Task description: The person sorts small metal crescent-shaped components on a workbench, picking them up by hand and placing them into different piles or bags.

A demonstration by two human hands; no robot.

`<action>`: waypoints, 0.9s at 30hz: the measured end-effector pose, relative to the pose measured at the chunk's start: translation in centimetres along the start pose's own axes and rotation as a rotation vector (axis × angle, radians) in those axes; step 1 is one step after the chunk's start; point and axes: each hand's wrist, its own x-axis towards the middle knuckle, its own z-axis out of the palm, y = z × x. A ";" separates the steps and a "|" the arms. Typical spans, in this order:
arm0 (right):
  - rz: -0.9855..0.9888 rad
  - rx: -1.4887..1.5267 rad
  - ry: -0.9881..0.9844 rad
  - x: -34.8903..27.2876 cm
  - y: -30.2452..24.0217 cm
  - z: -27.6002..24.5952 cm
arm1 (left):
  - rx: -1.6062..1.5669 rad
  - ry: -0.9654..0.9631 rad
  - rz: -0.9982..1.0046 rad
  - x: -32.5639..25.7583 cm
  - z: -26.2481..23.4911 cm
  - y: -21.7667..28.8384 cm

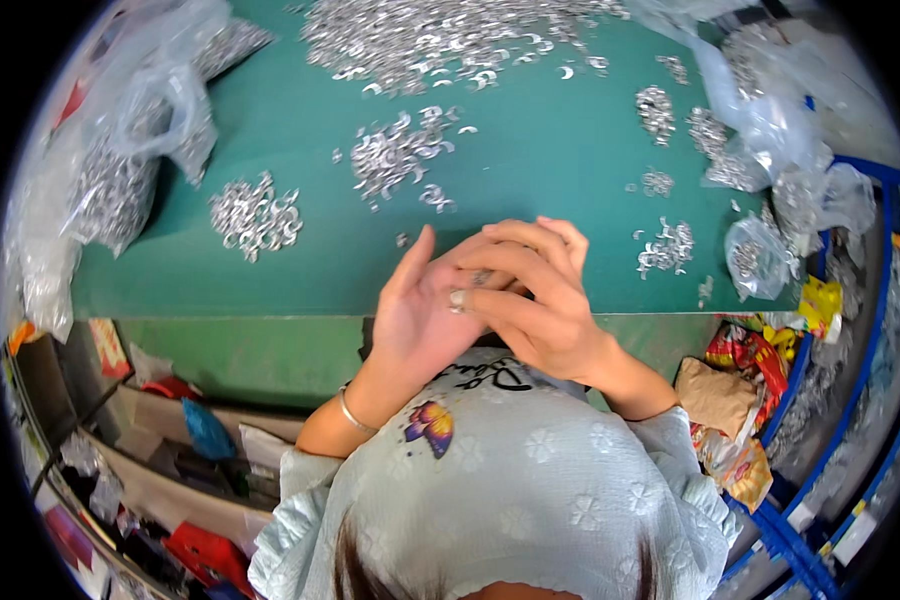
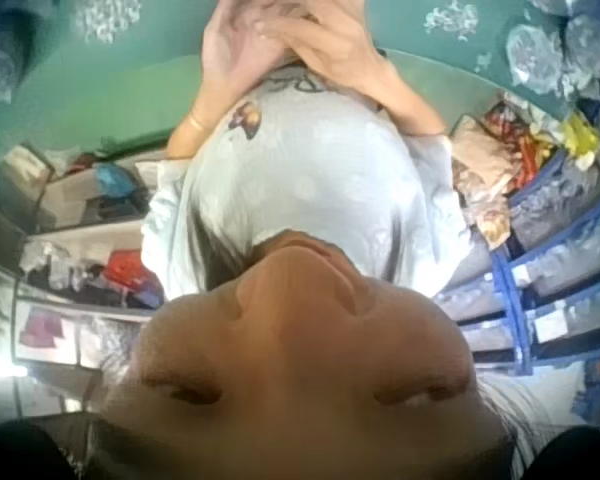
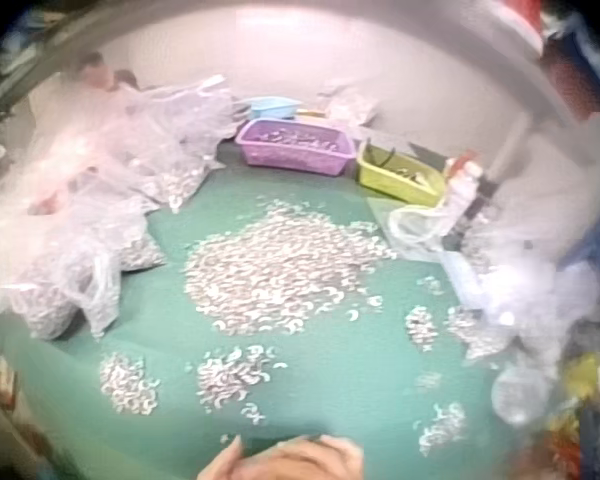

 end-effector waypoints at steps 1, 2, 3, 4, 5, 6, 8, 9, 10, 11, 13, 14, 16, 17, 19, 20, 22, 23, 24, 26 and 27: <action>0.007 0.041 0.027 0.1 0.2 -0.3 | 0.010 -0.012 0.010 0.2 -0.2 -0.1; 0.020 0.057 0.025 0.0 0.5 -0.1 | 0.022 -0.025 0.027 0.5 -0.7 0.0; 0.034 0.084 0.025 -0.2 0.8 0.3 | -0.091 -0.166 -0.008 0.9 -2.1 0.0; 0.048 0.110 0.025 -0.2 1.0 0.4 | -0.131 -0.212 -0.026 1.1 -3.0 -0.2; 0.068 0.144 0.025 -0.3 1.1 0.3 | -0.170 -0.255 -0.037 1.3 -3.2 -0.2; 0.120 0.168 0.060 -0.2 1.3 -0.1 | -0.208 -0.297 -0.046 1.6 -3.1 -0.3; 0.225 0.217 0.129 -0.1 2.1 -1.3 | 0.088 -0.017 0.024 1.8 -1.8 -0.3; 0.285 0.227 0.104 -0.5 3.0 -1.5 | 0.237 0.138 0.072 1.5 -1.1 -0.3; 0.392 0.333 0.063 -0.6 3.4 -2.1 | 0.232 0.131 0.060 1.6 -0.8 -0.5; 0.476 0.473 0.085 -1.0 3.5 -2.0 | 0.228 0.128 0.052 2.0 -0.6 -0.6; 0.576 0.615 0.093 -1.4 3.4 -1.7 | 0.178 0.118 0.054 2.1 -0.1 -0.8; 0.591 0.611 0.085 -1.5 3.5 -1.7 | 0.186 0.109 0.054 2.2 0.1 -0.8; 0.630 0.649 0.098 -1.6 3.2 -1.3 | 0.203 0.092 0.054 2.2 0.4 -0.7; 0.655 0.688 0.120 -1.6 3.0 -1.1 | 0.177 0.115 0.061 2.1 0.5 -0.7; 0.638 0.648 0.160 -1.4 2.8 -0.4 | 0.055 0.074 0.034 2.5 -0.9 -1.2; 0.602 0.568 0.180 -1.2 2.4 0.4 | -0.009 0.057 0.016 2.7 -1.3 -1.7; 0.409 0.390 0.335 -1.0 2.7 2.5 | -0.001 0.139 0.037 3.2 -0.4 -3.3; 0.457 0.429 0.386 -0.4 2.9 2.9 | 0.051 0.176 0.089 3.7 -0.4 -3.4; 0.507 0.468 0.438 0.1 3.2 3.2 | 0.103 0.214 0.140 4.4 -0.4 -3.1; 0.479 0.532 0.526 1.3 4.1 3.4 | 0.137 0.139 0.220 5.8 -1.2 -1.8; 0.467 0.563 0.571 1.7 4.5 3.4 | 0.154 0.104 0.258 6.1 -1.3 -1.5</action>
